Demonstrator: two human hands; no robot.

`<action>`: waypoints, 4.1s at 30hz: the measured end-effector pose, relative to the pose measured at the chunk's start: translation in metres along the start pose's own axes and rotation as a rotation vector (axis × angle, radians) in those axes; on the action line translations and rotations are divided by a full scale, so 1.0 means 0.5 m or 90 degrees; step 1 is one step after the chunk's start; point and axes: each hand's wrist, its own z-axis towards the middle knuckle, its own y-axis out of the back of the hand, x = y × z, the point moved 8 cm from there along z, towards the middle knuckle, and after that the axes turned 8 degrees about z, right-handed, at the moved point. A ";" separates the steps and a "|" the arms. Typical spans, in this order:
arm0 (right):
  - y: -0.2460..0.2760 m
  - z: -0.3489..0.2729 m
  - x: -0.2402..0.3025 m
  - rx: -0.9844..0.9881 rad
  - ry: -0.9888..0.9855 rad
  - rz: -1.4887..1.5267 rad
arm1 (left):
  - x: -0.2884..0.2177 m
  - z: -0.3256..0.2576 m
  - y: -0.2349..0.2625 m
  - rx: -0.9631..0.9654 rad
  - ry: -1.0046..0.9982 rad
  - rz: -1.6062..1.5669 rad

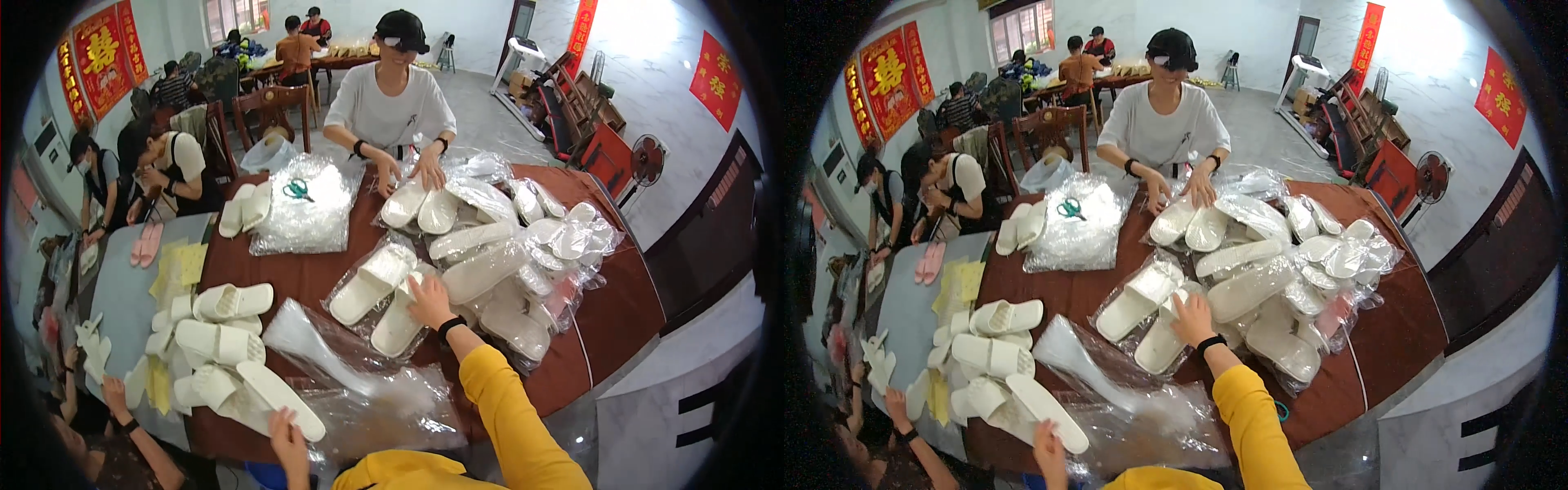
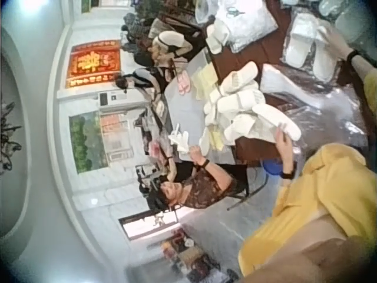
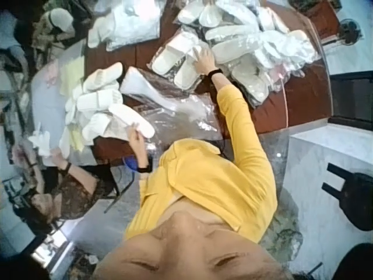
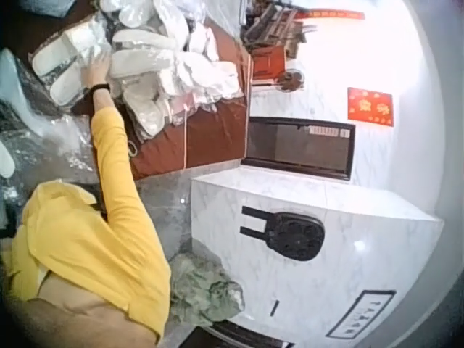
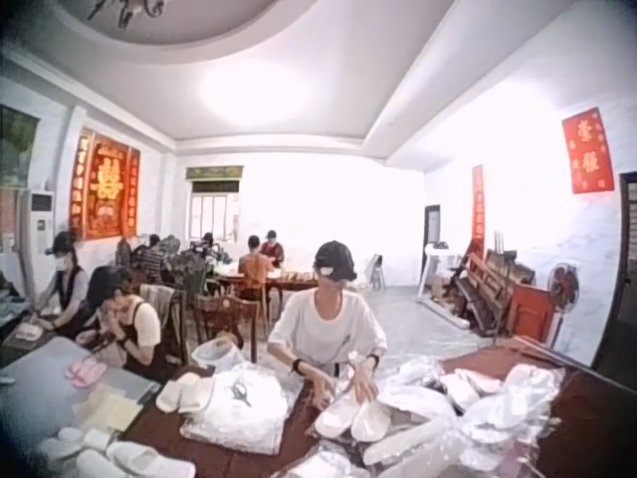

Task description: Sorting white slippers and placing them into clear plastic bags at a factory workbench.

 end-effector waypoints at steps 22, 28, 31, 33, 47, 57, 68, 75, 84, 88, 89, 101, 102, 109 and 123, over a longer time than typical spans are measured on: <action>-0.034 0.141 -0.050 0.224 -0.033 0.028 | -0.120 0.051 0.190 -0.248 -0.120 0.457; 0.116 0.112 0.168 0.374 -0.177 0.568 | -0.137 0.014 0.025 0.075 -0.026 -0.059; 0.226 0.008 0.356 0.500 -0.142 0.692 | -0.059 -0.029 -0.054 0.146 0.125 -0.188; 0.299 -0.029 0.413 0.497 -0.046 0.650 | 0.053 -0.071 -0.117 0.267 -0.007 -0.007; -0.107 -0.174 0.075 0.305 -0.531 0.644 | 0.114 -0.068 -0.146 0.012 0.534 -0.856; 0.006 -0.128 0.123 0.238 -0.034 0.256 | 0.132 0.024 -0.016 -0.192 0.460 -0.475; -0.053 0.064 0.736 0.496 0.565 0.319 | 0.055 0.156 -0.006 -0.030 0.259 -0.356; -0.172 0.081 0.781 0.504 0.775 -0.165 | -0.096 0.192 0.094 -0.079 0.063 -0.159; 0.437 0.244 1.018 -0.049 0.780 0.280 | -0.478 0.177 0.572 -0.446 -0.225 0.199; 0.585 0.188 1.003 -0.243 0.739 0.394 | -0.605 0.060 0.621 -0.731 -0.464 0.412; 0.602 0.166 0.968 -0.282 0.700 0.356 | -0.613 0.031 0.608 -0.796 -0.519 0.370; 0.313 -0.259 0.533 0.380 0.525 0.074 | -0.368 -0.213 0.050 0.298 -0.390 0.315; 0.280 -0.303 0.491 0.431 0.532 0.036 | -0.346 -0.235 0.012 0.446 -0.300 0.156; 0.180 -0.418 0.355 0.574 0.598 0.081 | -0.362 -0.109 -0.005 0.182 -0.476 0.254; 0.155 -0.355 0.281 0.432 0.582 0.041 | -0.251 -0.189 -0.139 0.332 -0.425 0.598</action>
